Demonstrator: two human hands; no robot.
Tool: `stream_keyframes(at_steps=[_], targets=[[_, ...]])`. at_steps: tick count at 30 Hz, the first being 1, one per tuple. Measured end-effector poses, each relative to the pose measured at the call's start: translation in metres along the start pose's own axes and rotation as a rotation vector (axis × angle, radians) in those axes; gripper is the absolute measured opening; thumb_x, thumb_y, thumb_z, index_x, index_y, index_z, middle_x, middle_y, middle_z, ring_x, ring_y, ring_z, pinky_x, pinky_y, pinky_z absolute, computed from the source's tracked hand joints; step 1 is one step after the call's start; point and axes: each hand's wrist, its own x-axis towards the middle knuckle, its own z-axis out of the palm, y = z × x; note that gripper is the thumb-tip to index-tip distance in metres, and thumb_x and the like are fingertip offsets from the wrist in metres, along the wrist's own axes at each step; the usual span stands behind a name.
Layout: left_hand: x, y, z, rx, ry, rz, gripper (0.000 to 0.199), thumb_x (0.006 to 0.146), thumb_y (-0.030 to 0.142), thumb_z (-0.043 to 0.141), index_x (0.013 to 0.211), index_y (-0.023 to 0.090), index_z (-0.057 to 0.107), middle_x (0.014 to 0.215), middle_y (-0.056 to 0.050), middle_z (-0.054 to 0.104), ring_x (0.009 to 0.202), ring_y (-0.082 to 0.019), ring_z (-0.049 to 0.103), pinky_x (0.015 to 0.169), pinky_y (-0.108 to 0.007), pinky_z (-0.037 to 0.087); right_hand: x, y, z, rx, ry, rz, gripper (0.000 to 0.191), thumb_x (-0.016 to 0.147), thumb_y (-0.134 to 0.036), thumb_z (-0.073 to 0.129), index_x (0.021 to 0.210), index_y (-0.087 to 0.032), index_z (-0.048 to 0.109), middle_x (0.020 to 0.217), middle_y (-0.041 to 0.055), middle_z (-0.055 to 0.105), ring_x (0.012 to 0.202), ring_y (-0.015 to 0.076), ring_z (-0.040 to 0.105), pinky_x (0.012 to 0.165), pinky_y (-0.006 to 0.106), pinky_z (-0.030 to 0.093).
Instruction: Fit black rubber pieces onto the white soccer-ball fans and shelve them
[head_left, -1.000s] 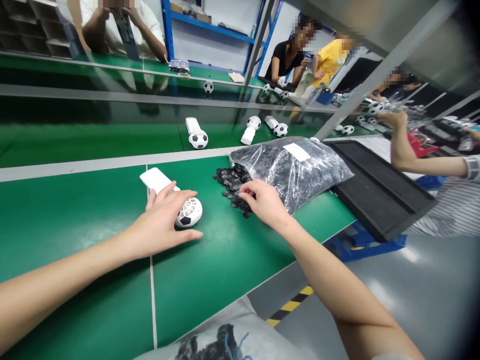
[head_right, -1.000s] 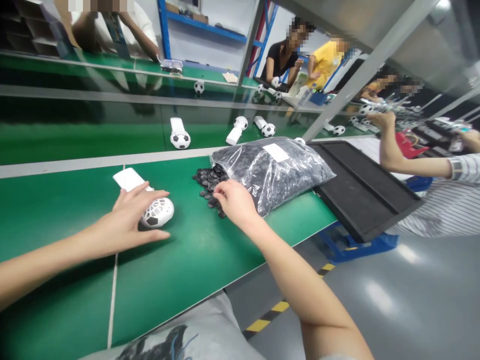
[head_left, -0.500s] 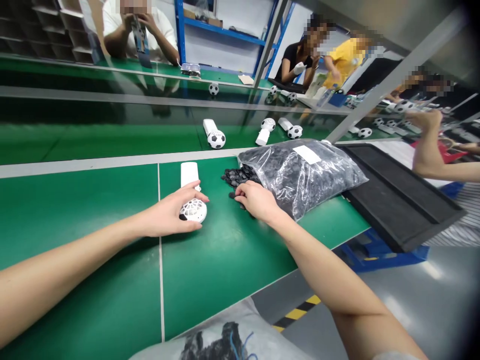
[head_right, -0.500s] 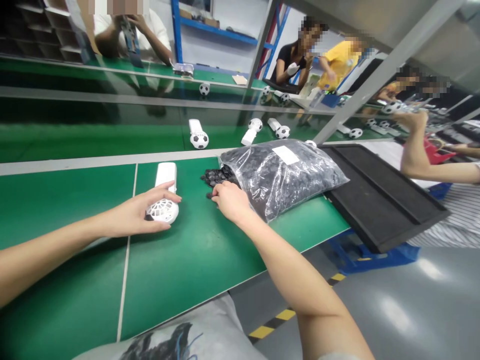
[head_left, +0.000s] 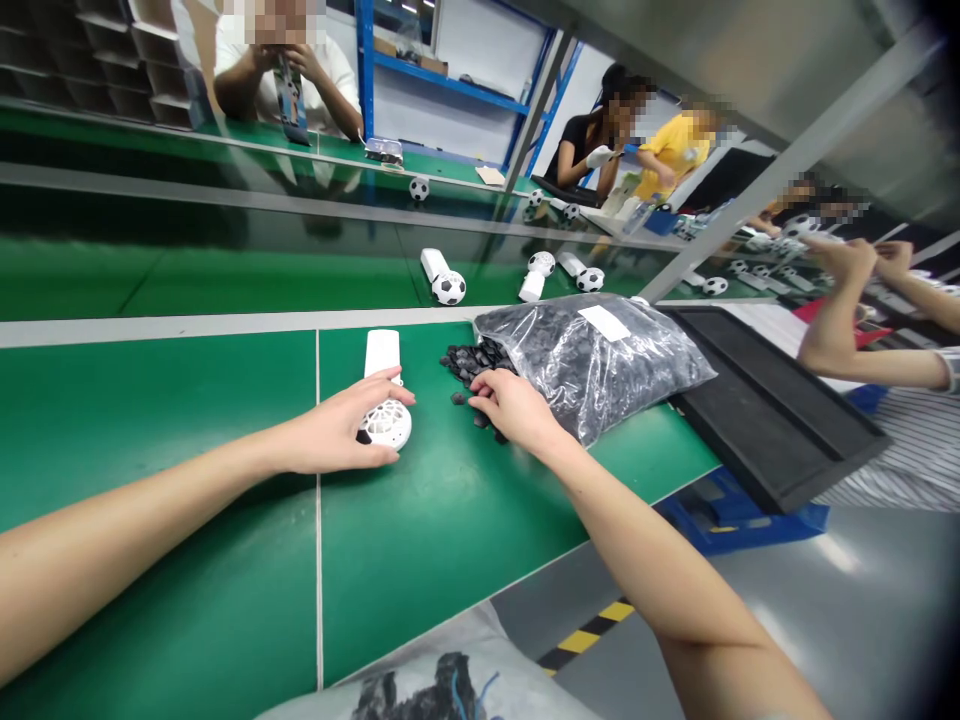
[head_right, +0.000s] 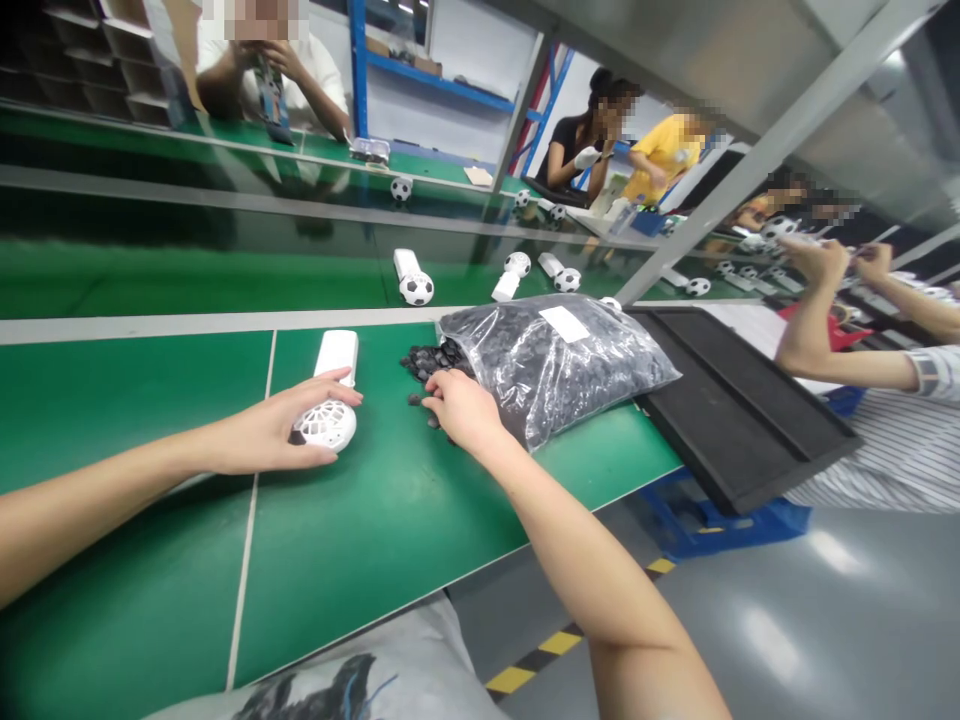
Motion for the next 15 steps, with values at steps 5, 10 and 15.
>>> stream_keyframes(at_steps=[5, 10, 15], targets=[[0.001, 0.001, 0.002, 0.004, 0.003, 0.039, 0.049, 0.071, 0.034, 0.056, 0.117, 0.022, 0.043, 0.144, -0.01, 0.026, 0.136, -0.025, 0.011, 0.107, -0.045, 0.022, 0.002, -0.014, 0.008, -0.069, 0.013, -0.199, 0.015, 0.085, -0.022, 0.053, 0.094, -0.019, 0.063, 0.095, 0.0069, 0.061, 0.093, 0.0195, 0.054, 0.082, 0.031, 0.042], [-0.004, 0.003, 0.012, 0.034, 0.129, -0.085, 0.054, 0.066, 0.028, 0.058, 0.118, 0.021, 0.043, 0.146, -0.011, 0.014, 0.136, -0.03, 0.005, 0.107, -0.048, 0.023, 0.004, -0.016, 0.014, -0.078, 0.021, -0.233, 0.022, 0.085, -0.01, 0.043, 0.092, -0.014, 0.063, 0.093, 0.0133, 0.06, 0.095, 0.0239, 0.051, 0.086, 0.037, 0.039], [-0.005, 0.004, 0.005, -0.03, 0.016, -0.052, 0.056, 0.063, 0.019, 0.055, 0.117, 0.024, 0.042, 0.147, -0.007, 0.009, 0.136, -0.028, 0.007, 0.106, -0.044, 0.026, -0.006, -0.028, 0.01, 0.167, -0.002, -0.219, 0.015, 0.086, -0.015, 0.046, 0.094, -0.016, 0.059, 0.091, 0.0066, 0.063, 0.085, 0.0164, 0.056, 0.08, 0.03, 0.045]])
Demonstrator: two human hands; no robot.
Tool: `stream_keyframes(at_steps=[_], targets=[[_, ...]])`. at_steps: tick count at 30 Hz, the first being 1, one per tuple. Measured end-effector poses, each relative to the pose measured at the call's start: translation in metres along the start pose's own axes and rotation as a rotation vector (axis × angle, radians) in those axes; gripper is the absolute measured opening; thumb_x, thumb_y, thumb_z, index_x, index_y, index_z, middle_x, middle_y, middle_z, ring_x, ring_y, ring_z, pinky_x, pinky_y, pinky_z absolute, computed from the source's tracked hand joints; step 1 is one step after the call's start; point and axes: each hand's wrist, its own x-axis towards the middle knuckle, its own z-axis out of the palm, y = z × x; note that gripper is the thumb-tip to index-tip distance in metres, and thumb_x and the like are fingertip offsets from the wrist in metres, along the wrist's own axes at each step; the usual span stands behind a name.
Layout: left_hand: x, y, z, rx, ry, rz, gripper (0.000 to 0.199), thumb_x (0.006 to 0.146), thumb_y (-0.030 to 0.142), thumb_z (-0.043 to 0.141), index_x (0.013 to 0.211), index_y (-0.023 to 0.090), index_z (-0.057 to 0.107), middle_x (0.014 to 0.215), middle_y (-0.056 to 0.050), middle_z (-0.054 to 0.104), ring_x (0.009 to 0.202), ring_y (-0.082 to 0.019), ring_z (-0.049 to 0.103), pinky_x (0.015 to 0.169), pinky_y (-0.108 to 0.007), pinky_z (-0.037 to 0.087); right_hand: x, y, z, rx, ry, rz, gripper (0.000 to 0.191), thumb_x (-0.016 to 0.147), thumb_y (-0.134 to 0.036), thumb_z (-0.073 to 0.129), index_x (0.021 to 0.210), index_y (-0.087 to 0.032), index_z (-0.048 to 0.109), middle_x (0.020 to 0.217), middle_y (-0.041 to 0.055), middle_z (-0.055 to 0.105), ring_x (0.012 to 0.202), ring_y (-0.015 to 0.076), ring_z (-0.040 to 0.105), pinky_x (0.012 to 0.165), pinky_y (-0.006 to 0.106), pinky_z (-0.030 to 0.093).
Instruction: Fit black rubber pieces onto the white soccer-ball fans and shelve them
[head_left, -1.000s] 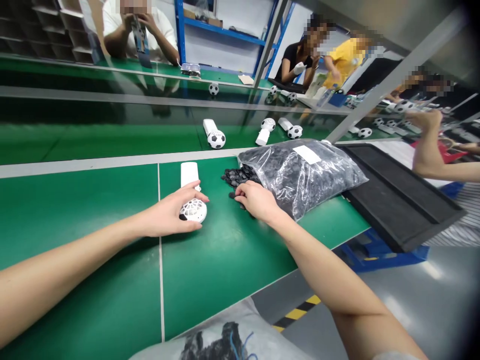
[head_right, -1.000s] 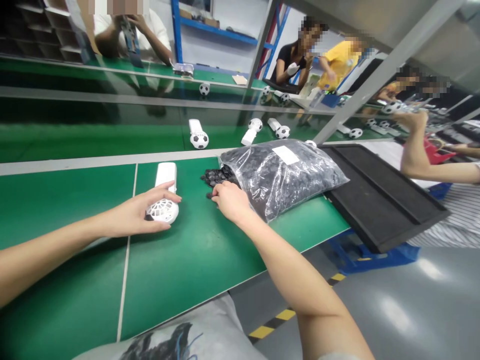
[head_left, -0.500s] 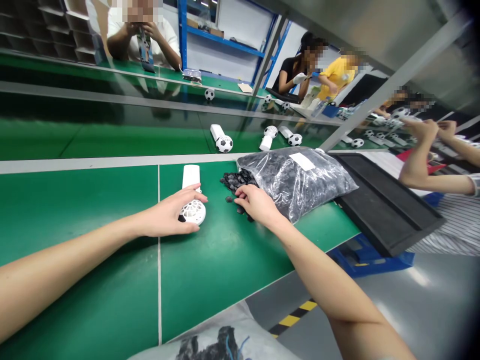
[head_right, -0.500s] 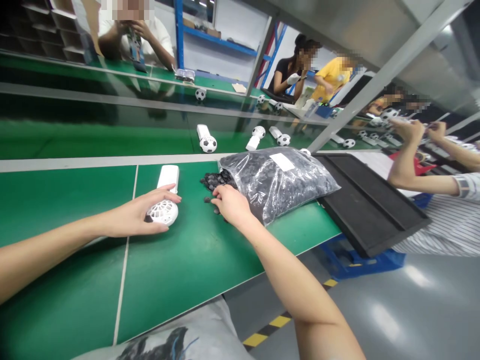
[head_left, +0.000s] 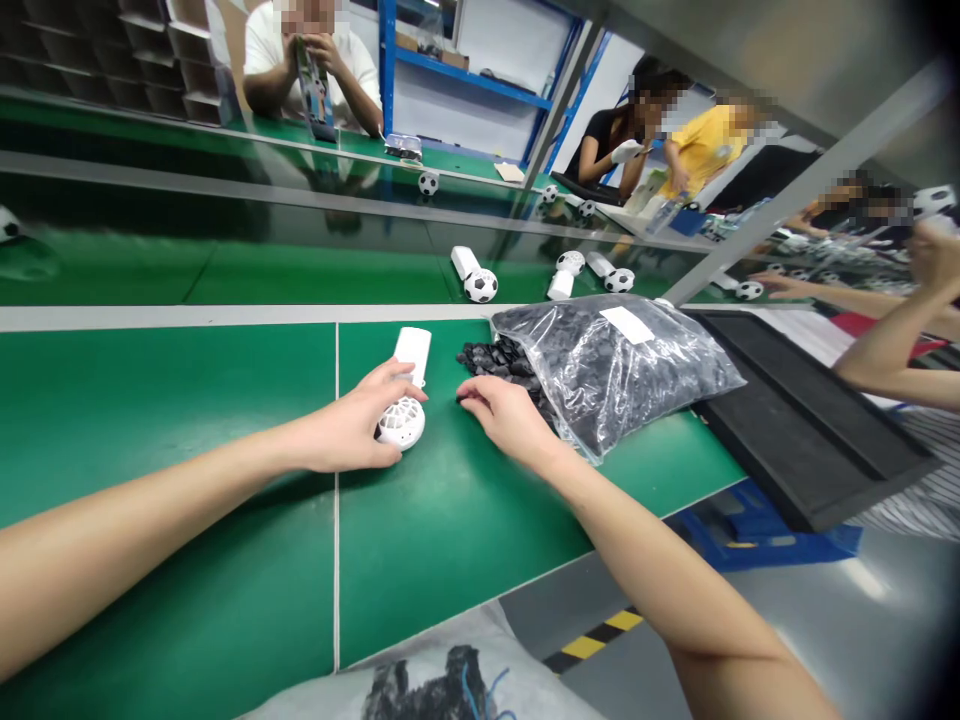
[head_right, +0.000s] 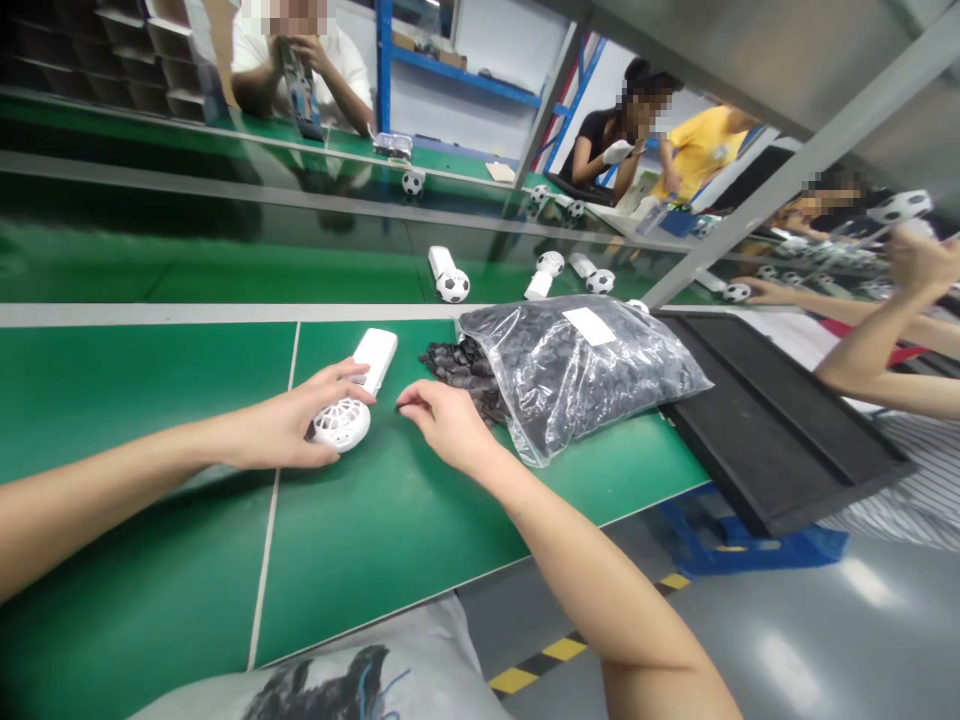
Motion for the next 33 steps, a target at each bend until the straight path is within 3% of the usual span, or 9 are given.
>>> stream_keyframes(at_steps=[3, 5, 12, 17, 20, 25, 28, 33], targets=[[0.0, -0.001, -0.007, -0.01, -0.071, 0.047, 0.055, 0.062, 0.015, 0.054, 0.115, 0.025, 0.044, 0.147, -0.005, 0.011, 0.137, -0.026, 0.008, 0.109, -0.044, 0.022, -0.009, -0.021, 0.002, 0.471, -0.053, -0.023, 0.006, 0.083, -0.022, 0.054, 0.085, -0.019, 0.059, 0.083, -0.0004, 0.061, 0.076, 0.0116, 0.057, 0.072, 0.025, 0.046], [0.001, -0.002, -0.007, -0.014, -0.054, 0.058, 0.054, 0.062, 0.014, 0.055, 0.113, 0.023, 0.045, 0.147, -0.006, 0.012, 0.137, -0.026, 0.007, 0.109, -0.043, 0.021, -0.013, -0.034, 0.005, 0.644, -0.051, -0.053, 0.002, 0.079, -0.021, 0.059, 0.08, -0.02, 0.061, 0.083, -0.0009, 0.057, 0.079, 0.0114, 0.055, 0.072, 0.025, 0.045], [0.0, -0.002, -0.001, -0.076, -0.02, 0.043, 0.052, 0.066, 0.035, 0.064, 0.113, 0.023, 0.046, 0.147, -0.007, 0.011, 0.137, -0.025, 0.005, 0.109, -0.043, 0.02, -0.007, -0.047, 0.024, 0.784, 0.025, 0.05, 0.008, 0.07, -0.019, 0.068, 0.071, -0.018, 0.06, 0.082, -0.0017, 0.047, 0.07, 0.009, 0.049, 0.069, 0.026, 0.043], [0.0, -0.001, 0.0, -0.074, 0.005, 0.045, 0.043, 0.071, 0.03, 0.058, 0.112, 0.023, 0.046, 0.146, -0.006, 0.016, 0.137, -0.025, 0.006, 0.109, -0.044, 0.02, -0.007, -0.045, 0.025, 0.809, 0.001, 0.109, 0.013, 0.069, -0.023, 0.067, 0.068, -0.018, 0.055, 0.079, -0.003, 0.043, 0.062, 0.0071, 0.045, 0.064, 0.024, 0.043], [0.001, -0.001, 0.0, -0.092, 0.017, 0.092, 0.038, 0.072, 0.029, 0.056, 0.108, 0.023, 0.047, 0.14, -0.004, 0.031, 0.137, -0.024, 0.004, 0.11, -0.046, 0.017, -0.006, -0.047, 0.028, 0.809, 0.001, 0.131, 0.016, 0.067, -0.024, 0.067, 0.068, -0.018, 0.053, 0.078, -0.0033, 0.043, 0.06, 0.0069, 0.043, 0.06, 0.023, 0.042], [0.005, 0.0, 0.002, -0.105, 0.043, 0.07, 0.036, 0.069, 0.026, 0.057, 0.104, 0.022, 0.049, 0.132, -0.006, 0.04, 0.137, -0.025, 0.004, 0.108, -0.046, 0.019, -0.005, -0.048, 0.032, 0.882, 0.007, 0.178, 0.026, 0.067, -0.03, 0.068, 0.068, -0.019, 0.044, 0.064, -0.0066, 0.044, 0.054, 0.0072, 0.038, 0.052, 0.021, 0.037], [0.005, 0.0, 0.002, -0.077, 0.032, 0.062, 0.04, 0.068, 0.024, 0.057, 0.107, 0.023, 0.048, 0.135, -0.007, 0.037, 0.137, -0.024, 0.003, 0.108, -0.047, 0.019, -0.009, -0.035, 0.018, 0.706, -0.017, 0.15, 0.021, 0.073, -0.034, 0.063, 0.071, -0.019, 0.049, 0.065, -0.0052, 0.049, 0.056, 0.0086, 0.043, 0.056, 0.022, 0.039], [0.001, -0.004, 0.001, -0.066, 0.021, 0.027, 0.046, 0.068, 0.028, 0.06, 0.111, 0.025, 0.045, 0.145, -0.009, 0.022, 0.137, -0.025, 0.005, 0.107, -0.048, 0.021, -0.028, 0.002, -0.013, -0.091, 0.101, 0.186, 0.005, 0.08, -0.024, 0.058, 0.081, -0.02, 0.06, 0.087, 0.0042, 0.057, 0.087, 0.0188, 0.052, 0.076, 0.032, 0.041]])
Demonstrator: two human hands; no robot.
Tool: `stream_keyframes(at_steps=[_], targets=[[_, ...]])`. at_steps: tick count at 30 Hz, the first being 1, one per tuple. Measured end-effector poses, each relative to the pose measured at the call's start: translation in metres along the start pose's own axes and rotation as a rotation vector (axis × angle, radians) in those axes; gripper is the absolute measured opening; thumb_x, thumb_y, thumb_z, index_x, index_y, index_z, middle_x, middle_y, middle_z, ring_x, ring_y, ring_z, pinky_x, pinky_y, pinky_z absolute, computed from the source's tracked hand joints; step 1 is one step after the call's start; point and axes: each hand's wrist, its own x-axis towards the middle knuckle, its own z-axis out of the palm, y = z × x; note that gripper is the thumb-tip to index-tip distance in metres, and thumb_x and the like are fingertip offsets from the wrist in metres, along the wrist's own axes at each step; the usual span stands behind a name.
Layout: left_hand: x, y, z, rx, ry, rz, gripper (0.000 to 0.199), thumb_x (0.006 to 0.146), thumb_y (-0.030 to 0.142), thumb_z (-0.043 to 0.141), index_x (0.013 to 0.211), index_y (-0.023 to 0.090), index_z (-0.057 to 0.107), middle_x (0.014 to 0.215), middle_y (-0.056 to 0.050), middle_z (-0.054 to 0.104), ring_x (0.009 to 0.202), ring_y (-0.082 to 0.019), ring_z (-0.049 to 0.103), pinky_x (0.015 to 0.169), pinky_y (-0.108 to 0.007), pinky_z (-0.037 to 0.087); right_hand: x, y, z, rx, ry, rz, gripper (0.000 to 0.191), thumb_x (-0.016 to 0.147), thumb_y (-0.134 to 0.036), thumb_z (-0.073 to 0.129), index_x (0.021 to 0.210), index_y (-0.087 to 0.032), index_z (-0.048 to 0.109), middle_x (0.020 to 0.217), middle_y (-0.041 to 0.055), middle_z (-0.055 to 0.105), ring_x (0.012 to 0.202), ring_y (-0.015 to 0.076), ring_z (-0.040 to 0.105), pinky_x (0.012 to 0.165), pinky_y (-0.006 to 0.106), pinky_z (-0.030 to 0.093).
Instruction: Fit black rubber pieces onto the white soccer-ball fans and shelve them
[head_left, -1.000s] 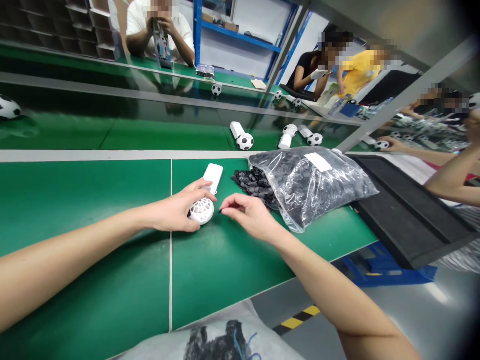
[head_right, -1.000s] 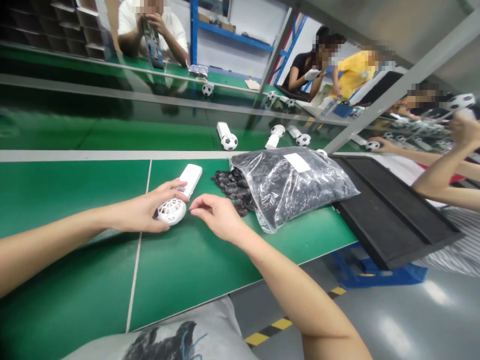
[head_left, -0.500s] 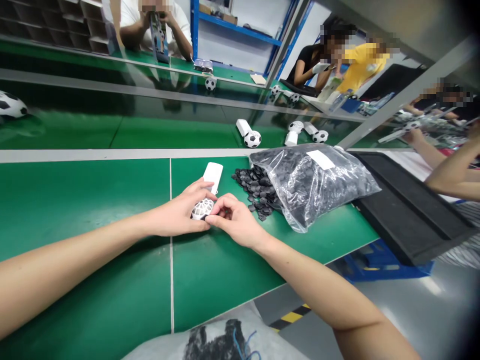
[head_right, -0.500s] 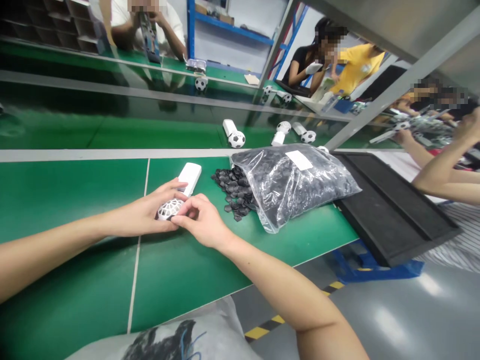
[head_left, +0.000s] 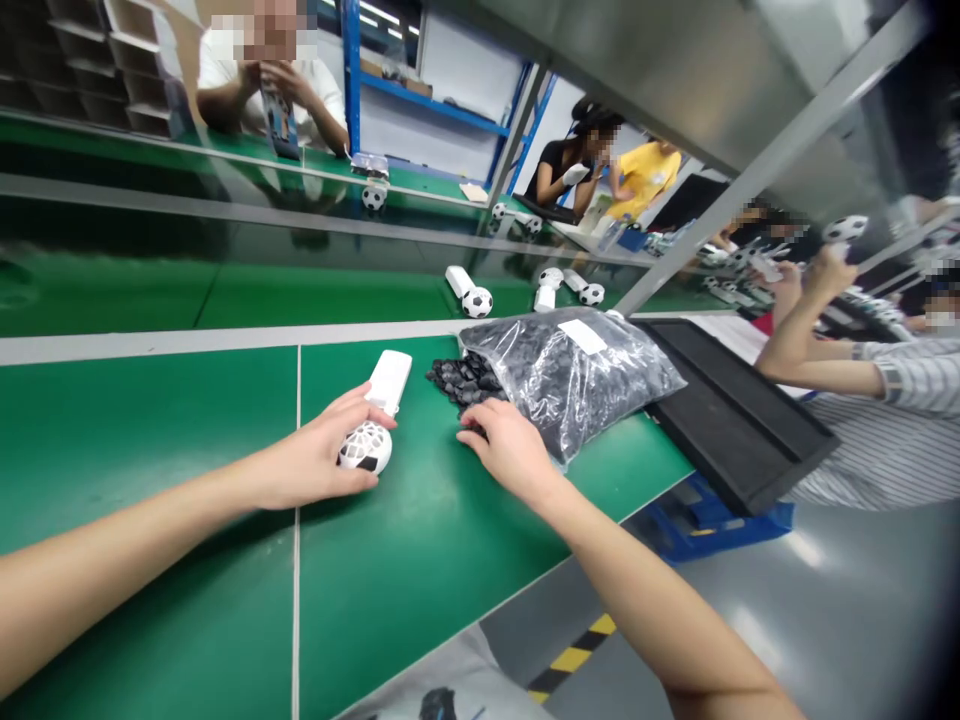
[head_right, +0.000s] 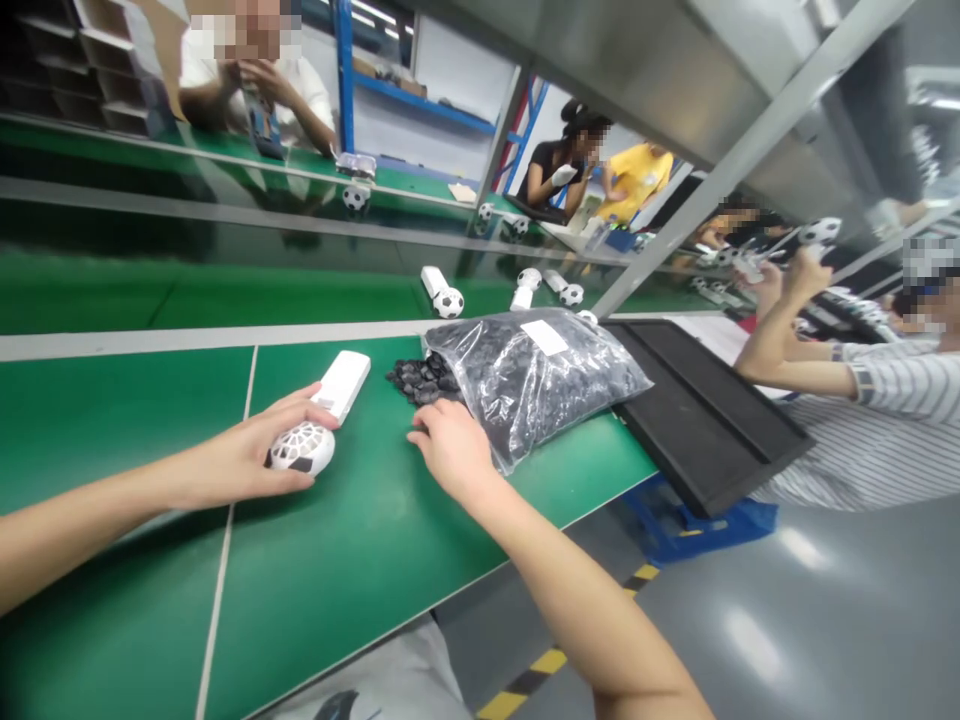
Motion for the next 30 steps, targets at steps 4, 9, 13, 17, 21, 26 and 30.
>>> stream_keyframes(at_steps=[4, 9, 13, 17, 21, 26, 30], targets=[[0.0, -0.003, 0.0, 0.005, 0.034, -0.007, 0.041, 0.074, 0.041, 0.056, 0.111, 0.026, 0.047, 0.146, -0.009, 0.021, 0.135, -0.029, 0.016, 0.101, -0.044, 0.032, -0.002, 0.017, -0.001, -0.07, -0.075, 0.045, 0.009, 0.081, -0.023, 0.057, 0.088, -0.02, 0.061, 0.093, 0.0053, 0.057, 0.088, 0.0187, 0.055, 0.075, 0.03, 0.043], [-0.004, 0.001, -0.007, 0.03, -0.041, 0.05, 0.042, 0.071, 0.027, 0.055, 0.112, 0.027, 0.046, 0.145, -0.005, 0.024, 0.125, -0.027, 0.037, 0.094, -0.035, 0.041, 0.008, 0.02, -0.001, 0.006, -0.113, 0.013, 0.008, 0.076, -0.017, 0.061, 0.084, -0.019, 0.059, 0.088, 0.0026, 0.055, 0.073, 0.0129, 0.056, 0.068, 0.026, 0.044], [-0.01, 0.002, -0.012, 0.003, -0.035, 0.024, 0.049, 0.068, 0.027, 0.058, 0.115, 0.024, 0.045, 0.13, -0.007, 0.038, 0.118, -0.026, 0.042, 0.096, -0.038, 0.039, 0.013, 0.017, -0.004, 0.065, -0.137, -0.054, 0.007, 0.075, -0.014, 0.06, 0.077, -0.018, 0.056, 0.083, 0.0007, 0.055, 0.072, 0.0114, 0.054, 0.069, 0.025, 0.042], [-0.017, -0.004, -0.017, -0.048, -0.024, -0.098, 0.049, 0.068, 0.036, 0.059, 0.114, 0.024, 0.046, 0.118, -0.006, 0.042, 0.103, -0.024, 0.049, 0.088, -0.035, 0.042, 0.013, 0.005, -0.003, 0.228, -0.159, -0.078, 0.006, 0.081, -0.016, 0.053, 0.085, -0.019, 0.057, 0.073, -0.0011, 0.058, 0.067, 0.0108, 0.054, 0.065, 0.024, 0.043], [-0.022, -0.008, -0.025, -0.076, -0.081, -0.09, 0.048, 0.069, 0.03, 0.058, 0.115, 0.025, 0.045, 0.114, -0.003, 0.043, 0.097, -0.021, 0.051, 0.083, -0.03, 0.043, 0.013, -0.013, -0.001, 0.426, -0.119, -0.222, 0.016, 0.083, -0.017, 0.053, 0.096, -0.019, 0.061, 0.085, 0.0013, 0.061, 0.077, 0.0112, 0.056, 0.073, 0.025, 0.044], [-0.023, -0.007, -0.024, -0.078, -0.06, 0.006, 0.05, 0.065, 0.019, 0.057, 0.113, 0.022, 0.047, 0.111, -0.004, 0.044, 0.103, -0.021, 0.047, 0.092, -0.031, 0.038, 0.016, -0.027, 0.008, 0.48, -0.089, -0.345, 0.013, 0.084, -0.017, 0.051, 0.09, -0.02, 0.062, 0.089, 0.0024, 0.062, 0.086, 0.0135, 0.057, 0.081, 0.027, 0.044], [-0.024, -0.008, -0.022, -0.101, -0.055, 0.004, 0.052, 0.063, 0.017, 0.058, 0.114, 0.021, 0.047, 0.112, -0.005, 0.043, 0.1, -0.02, 0.048, 0.089, -0.031, 0.041, 0.022, -0.034, 0.017, 0.458, -0.092, -0.314, 0.007, 0.083, -0.019, 0.053, 0.088, -0.019, 0.057, 0.079, 0.001, 0.061, 0.072, 0.0129, 0.057, 0.067, 0.026, 0.046]])
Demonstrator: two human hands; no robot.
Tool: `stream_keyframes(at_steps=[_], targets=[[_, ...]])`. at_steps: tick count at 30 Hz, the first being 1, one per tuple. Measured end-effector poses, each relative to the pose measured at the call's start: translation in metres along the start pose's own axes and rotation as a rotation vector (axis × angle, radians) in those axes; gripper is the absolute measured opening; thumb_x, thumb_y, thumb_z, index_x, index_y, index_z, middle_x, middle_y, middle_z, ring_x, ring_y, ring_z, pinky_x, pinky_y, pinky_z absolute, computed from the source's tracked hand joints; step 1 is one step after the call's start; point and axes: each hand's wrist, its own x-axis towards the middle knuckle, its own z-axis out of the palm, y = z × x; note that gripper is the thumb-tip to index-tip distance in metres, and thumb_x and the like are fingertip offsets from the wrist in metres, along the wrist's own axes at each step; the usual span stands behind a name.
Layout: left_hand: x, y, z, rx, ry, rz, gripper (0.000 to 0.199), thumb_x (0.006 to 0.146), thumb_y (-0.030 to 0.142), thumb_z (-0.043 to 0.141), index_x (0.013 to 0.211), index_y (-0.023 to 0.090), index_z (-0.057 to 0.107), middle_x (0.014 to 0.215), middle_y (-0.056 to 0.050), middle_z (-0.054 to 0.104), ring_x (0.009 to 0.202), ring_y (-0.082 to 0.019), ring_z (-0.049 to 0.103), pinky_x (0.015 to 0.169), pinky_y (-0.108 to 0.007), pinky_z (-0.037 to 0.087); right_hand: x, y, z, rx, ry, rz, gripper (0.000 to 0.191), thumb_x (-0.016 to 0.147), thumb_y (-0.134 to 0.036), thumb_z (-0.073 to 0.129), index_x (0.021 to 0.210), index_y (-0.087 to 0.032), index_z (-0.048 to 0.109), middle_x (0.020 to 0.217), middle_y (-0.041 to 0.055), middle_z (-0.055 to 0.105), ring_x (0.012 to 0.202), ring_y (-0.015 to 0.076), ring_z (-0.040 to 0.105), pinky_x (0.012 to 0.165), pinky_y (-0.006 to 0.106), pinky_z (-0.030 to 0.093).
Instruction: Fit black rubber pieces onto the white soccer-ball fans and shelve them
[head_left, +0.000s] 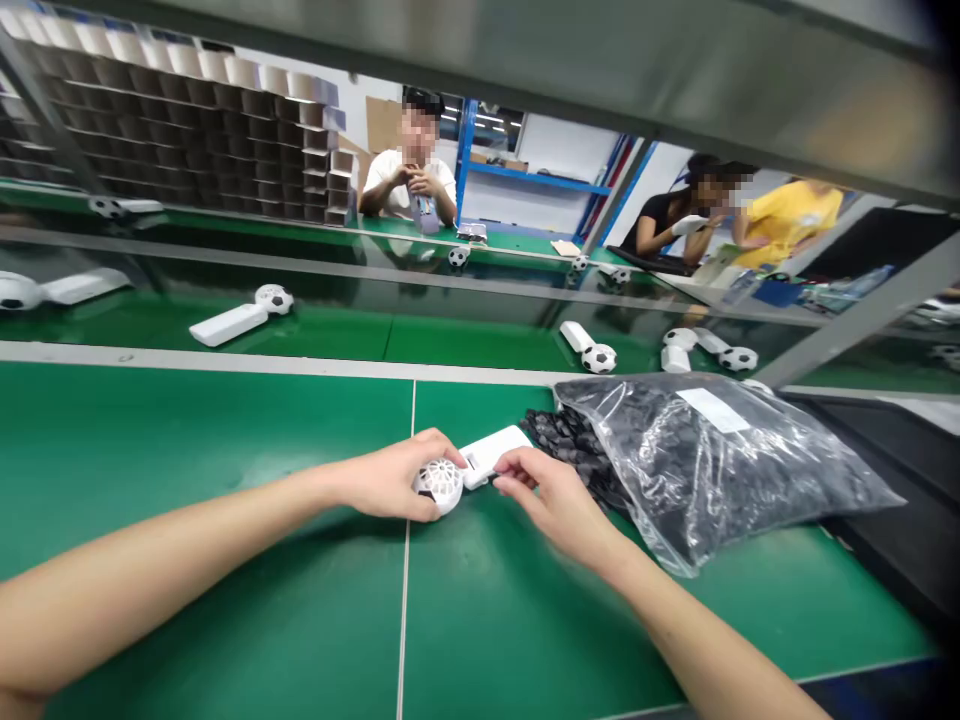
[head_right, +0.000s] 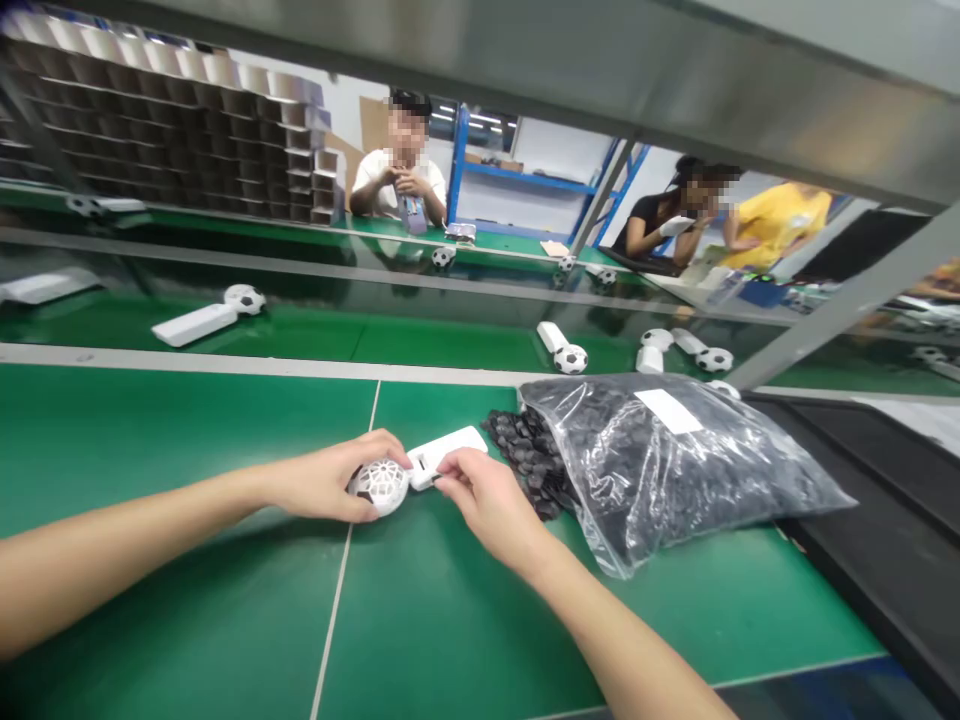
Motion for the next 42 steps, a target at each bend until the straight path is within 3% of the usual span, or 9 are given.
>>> stream_keyframes(at_steps=[3, 7, 13, 17, 21, 24, 27, 33, 42], targets=[[-0.004, 0.0, 0.002, -0.008, 0.012, 0.009, 0.053, 0.064, 0.016, 0.058, 0.115, 0.021, 0.046, 0.111, -0.005, 0.043, 0.102, -0.02, 0.047, 0.091, -0.032, 0.039, 0.005, -0.007, 0.003, -0.067, -0.045, -0.109, 0.006, 0.085, -0.019, 0.051, 0.085, -0.019, 0.057, 0.081, 0.0013, 0.061, 0.076, 0.0135, 0.057, 0.071, 0.027, 0.046], [-0.007, -0.002, 0.007, 0.004, 0.066, -0.01, 0.058, 0.066, 0.021, 0.061, 0.121, 0.02, 0.041, 0.116, -0.006, 0.042, 0.108, -0.022, 0.044, 0.097, -0.035, 0.035, 0.008, -0.017, 0.002, -0.176, -0.141, -0.324, 0.014, 0.087, -0.015, 0.046, 0.095, -0.019, 0.057, 0.091, 0.0049, 0.06, 0.086, 0.0148, 0.055, 0.076, 0.028, 0.045], [-0.005, 0.0, 0.006, 0.046, 0.051, -0.055, 0.056, 0.065, 0.022, 0.06, 0.119, 0.021, 0.042, 0.113, -0.006, 0.045, 0.104, -0.023, 0.048, 0.092, -0.036, 0.04, 0.013, -0.026, 0.006, -0.395, -0.237, -0.601, 0.02, 0.088, -0.012, 0.039, 0.094, -0.017, 0.058, 0.088, 0.0068, 0.061, 0.081, 0.0168, 0.05, 0.071, 0.029, 0.042], [-0.002, 0.003, 0.001, 0.047, -0.002, -0.003, 0.058, 0.062, 0.012, 0.055, 0.118, 0.022, 0.043, 0.114, -0.004, 0.048, 0.104, -0.021, 0.048, 0.09, -0.032, 0.04, 0.02, -0.026, 0.011, -0.391, -0.279, -0.572, 0.016, 0.09, -0.018, 0.04, 0.091, -0.016, 0.055, 0.08, 0.0056, 0.06, 0.072, 0.0162, 0.048, 0.066, 0.028, 0.04], [0.001, 0.004, 0.002, 0.037, 0.036, -0.052, 0.052, 0.063, 0.023, 0.062, 0.113, 0.021, 0.046, 0.111, -0.004, 0.05, 0.101, -0.021, 0.05, 0.087, -0.032, 0.042, 0.025, -0.025, 0.015, -0.323, -0.304, -0.514, 0.01, 0.087, -0.017, 0.044, 0.085, -0.017, 0.053, 0.079, 0.0053, 0.06, 0.07, 0.0159, 0.049, 0.064, 0.027, 0.039], [0.002, 0.004, 0.005, 0.038, 0.088, -0.081, 0.049, 0.064, 0.032, 0.065, 0.109, 0.021, 0.049, 0.107, -0.004, 0.052, 0.098, -0.022, 0.051, 0.085, -0.033, 0.042, 0.025, -0.025, 0.017, -0.286, -0.283, -0.461, 0.009, 0.086, -0.015, 0.044, 0.08, -0.017, 0.051, 0.075, 0.0043, 0.058, 0.067, 0.0155, 0.048, 0.061, 0.027, 0.039], [0.003, 0.004, 0.007, 0.032, 0.116, -0.072, 0.042, 0.066, 0.028, 0.061, 0.105, 0.02, 0.05, 0.104, -0.003, 0.053, 0.094, -0.021, 0.051, 0.081, -0.031, 0.043, 0.023, -0.023, 0.019, -0.205, -0.25, -0.422, 0.007, 0.085, -0.013, 0.046, 0.08, -0.018, 0.05, 0.075, 0.0031, 0.058, 0.068, 0.0149, 0.048, 0.063, 0.027, 0.04], [0.002, 0.0, 0.008, -0.024, 0.09, -0.029, 0.034, 0.068, 0.025, 0.056, 0.101, 0.02, 0.05, 0.101, -0.002, 0.052, 0.091, -0.02, 0.051, 0.078, -0.029, 0.043, 0.022, -0.015, 0.024, 0.013, -0.165, -0.313, 0.009, 0.081, -0.017, 0.057, 0.086, -0.019, 0.05, 0.08, 0.0013, 0.058, 0.072, 0.0129, 0.052, 0.066, 0.025, 0.043], [0.001, -0.002, 0.006, -0.014, 0.059, -0.003, 0.033, 0.072, 0.026, 0.056, 0.104, 0.02, 0.048, 0.102, -0.003, 0.05, 0.092, -0.019, 0.05, 0.079, -0.029, 0.042, 0.022, -0.013, 0.024, 0.092, -0.17, -0.199, 0.014, 0.08, -0.026, 0.061, 0.087, -0.018, 0.051, 0.081, 0.0008, 0.056, 0.072, 0.011, 0.055, 0.069, 0.024, 0.045]])
